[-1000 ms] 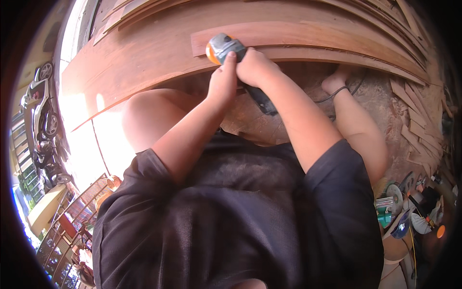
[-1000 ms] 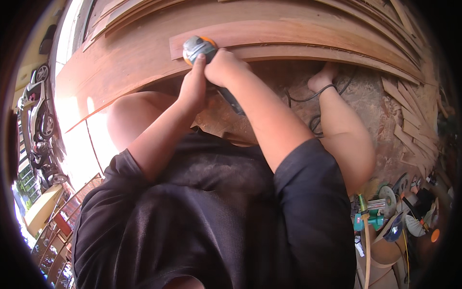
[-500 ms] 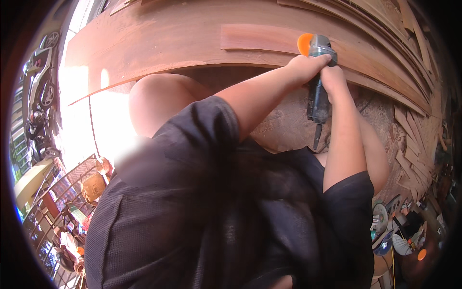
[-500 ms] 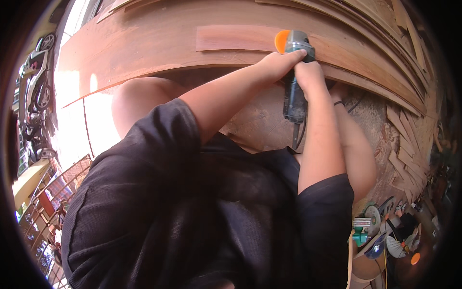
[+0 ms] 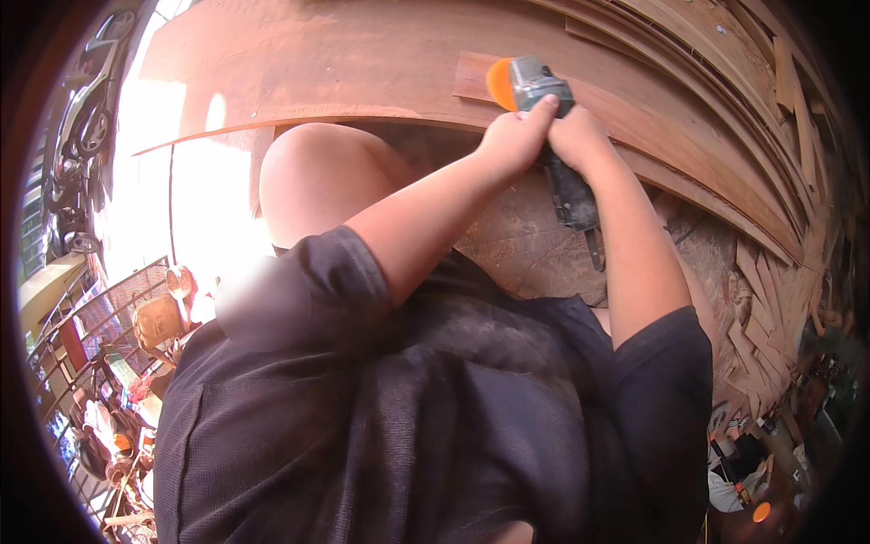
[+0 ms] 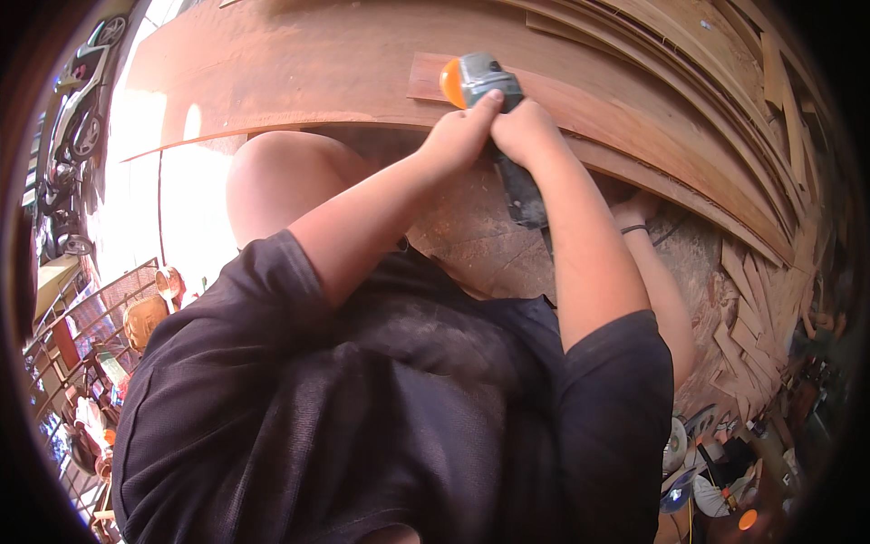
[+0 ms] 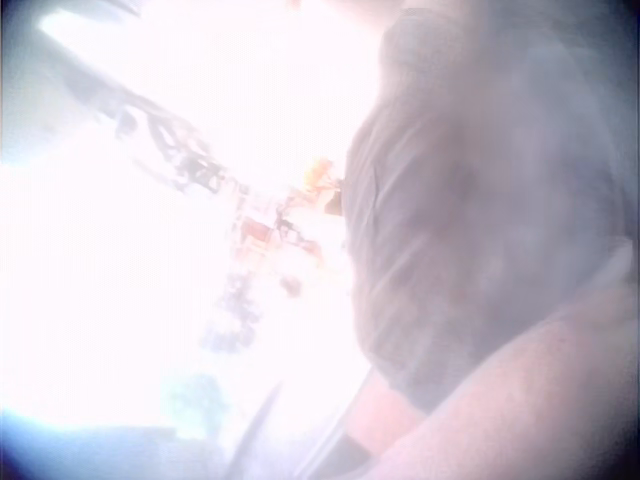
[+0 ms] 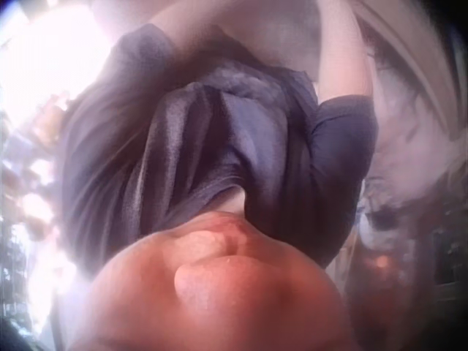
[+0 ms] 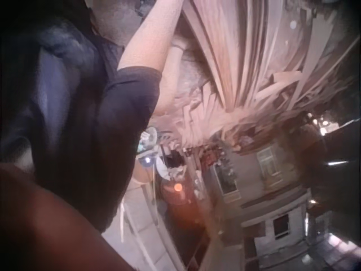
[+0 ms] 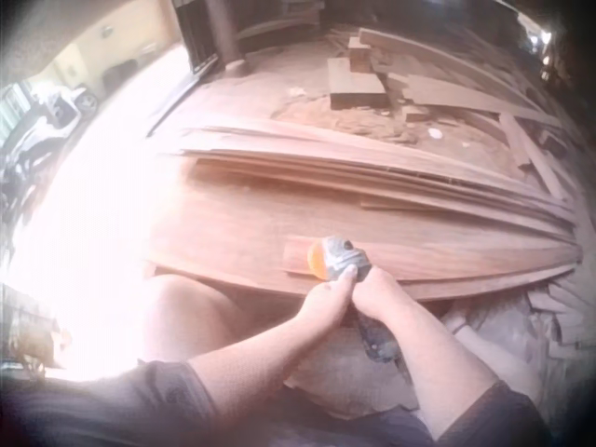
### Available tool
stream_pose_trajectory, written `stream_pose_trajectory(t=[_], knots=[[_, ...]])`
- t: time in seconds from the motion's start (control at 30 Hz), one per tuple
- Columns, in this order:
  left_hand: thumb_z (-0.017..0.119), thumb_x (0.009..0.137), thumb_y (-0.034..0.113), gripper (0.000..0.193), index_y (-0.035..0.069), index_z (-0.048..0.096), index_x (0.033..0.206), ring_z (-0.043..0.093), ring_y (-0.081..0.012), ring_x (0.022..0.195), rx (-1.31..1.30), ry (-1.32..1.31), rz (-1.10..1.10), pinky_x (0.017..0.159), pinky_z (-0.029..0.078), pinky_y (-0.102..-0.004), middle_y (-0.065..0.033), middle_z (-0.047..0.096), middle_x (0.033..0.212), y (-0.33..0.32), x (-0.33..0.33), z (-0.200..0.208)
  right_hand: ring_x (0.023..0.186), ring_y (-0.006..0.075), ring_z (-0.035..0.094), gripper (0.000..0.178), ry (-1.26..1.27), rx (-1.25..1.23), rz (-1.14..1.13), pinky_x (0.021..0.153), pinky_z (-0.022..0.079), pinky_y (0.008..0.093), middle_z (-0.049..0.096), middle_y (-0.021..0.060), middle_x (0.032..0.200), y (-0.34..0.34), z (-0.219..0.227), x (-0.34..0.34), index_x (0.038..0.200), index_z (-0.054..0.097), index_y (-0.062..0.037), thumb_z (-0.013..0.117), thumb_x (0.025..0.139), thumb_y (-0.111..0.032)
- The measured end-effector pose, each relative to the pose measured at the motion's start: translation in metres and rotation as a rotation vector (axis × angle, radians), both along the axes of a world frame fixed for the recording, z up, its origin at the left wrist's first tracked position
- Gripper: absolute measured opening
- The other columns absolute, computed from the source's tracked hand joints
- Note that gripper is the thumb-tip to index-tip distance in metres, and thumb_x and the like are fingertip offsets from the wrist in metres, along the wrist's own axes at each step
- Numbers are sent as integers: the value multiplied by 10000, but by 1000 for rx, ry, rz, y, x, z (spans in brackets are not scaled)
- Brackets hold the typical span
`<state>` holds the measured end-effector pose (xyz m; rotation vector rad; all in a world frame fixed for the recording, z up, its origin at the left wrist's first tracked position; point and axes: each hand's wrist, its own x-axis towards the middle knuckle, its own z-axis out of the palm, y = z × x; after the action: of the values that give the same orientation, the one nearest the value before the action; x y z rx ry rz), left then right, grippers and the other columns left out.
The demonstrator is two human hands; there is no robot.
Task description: The person uses an electric sander to smooth the surface of a long, curved wooden plank. They hold the plank with their left hand and operate the sander with their right hand, moving it back and forth along the wood's length.
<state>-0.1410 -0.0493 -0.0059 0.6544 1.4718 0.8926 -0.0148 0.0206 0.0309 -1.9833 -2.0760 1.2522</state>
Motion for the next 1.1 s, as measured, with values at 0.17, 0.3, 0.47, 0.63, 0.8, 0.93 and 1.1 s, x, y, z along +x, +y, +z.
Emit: stream_pose_trajectory(t=[0.17,0.3,0.47,0.63,0.8,0.93,1.1], knots=[[623,956,735,885,-85,739,1269,758,-323,1142,-43,74,-311,940,604,-414,-259,768,1189,46,86,2,1090,297,759,710,186,-79,-413,914,569,404,777,231,1198,2,-26,109,1262,735,101,783,937,-529],[592,952,741,843,-7,745,1308,777,-368,1060,-19,16,-508,836,663,-443,-263,750,1236,58,109,21,1000,217,740,638,426,-116,-719,842,566,369,769,157,1161,-8,-25,132,1268,739,80,822,958,-471],[651,927,740,916,-105,721,1272,761,-293,1060,-44,15,-295,863,607,-381,-247,762,1170,52,47,-1,995,252,751,666,348,-83,-529,844,574,393,780,214,1099,-4,-25,60,1203,733,157,804,939,-451],[582,1024,669,796,-78,750,1242,713,-237,1059,94,-141,32,951,545,-358,-180,767,1148,13,-48,6,1254,474,704,659,60,14,-108,1038,556,483,732,379,1220,10,-18,-50,1202,750,123,694,929,-473],[576,998,723,842,-74,764,1196,706,-221,1041,-12,-44,62,939,543,-357,-170,764,1097,8,-66,6,1270,466,696,638,47,6,-12,1050,553,484,728,374,1244,9,-7,-67,1215,735,133,662,943,-439],[600,1003,718,891,-99,701,1346,689,-281,1265,-15,28,-110,1088,512,-368,-241,732,1322,30,-8,-8,1196,428,739,692,39,20,-72,985,567,464,757,342,1194,19,-19,5,1211,742,126,710,932,-506],[605,963,744,905,-78,715,1324,756,-346,1147,-7,-12,-362,923,632,-401,-269,743,1255,58,79,10,907,215,743,647,270,-95,-504,775,567,381,784,138,1046,8,-15,99,1199,759,91,811,937,-498]])
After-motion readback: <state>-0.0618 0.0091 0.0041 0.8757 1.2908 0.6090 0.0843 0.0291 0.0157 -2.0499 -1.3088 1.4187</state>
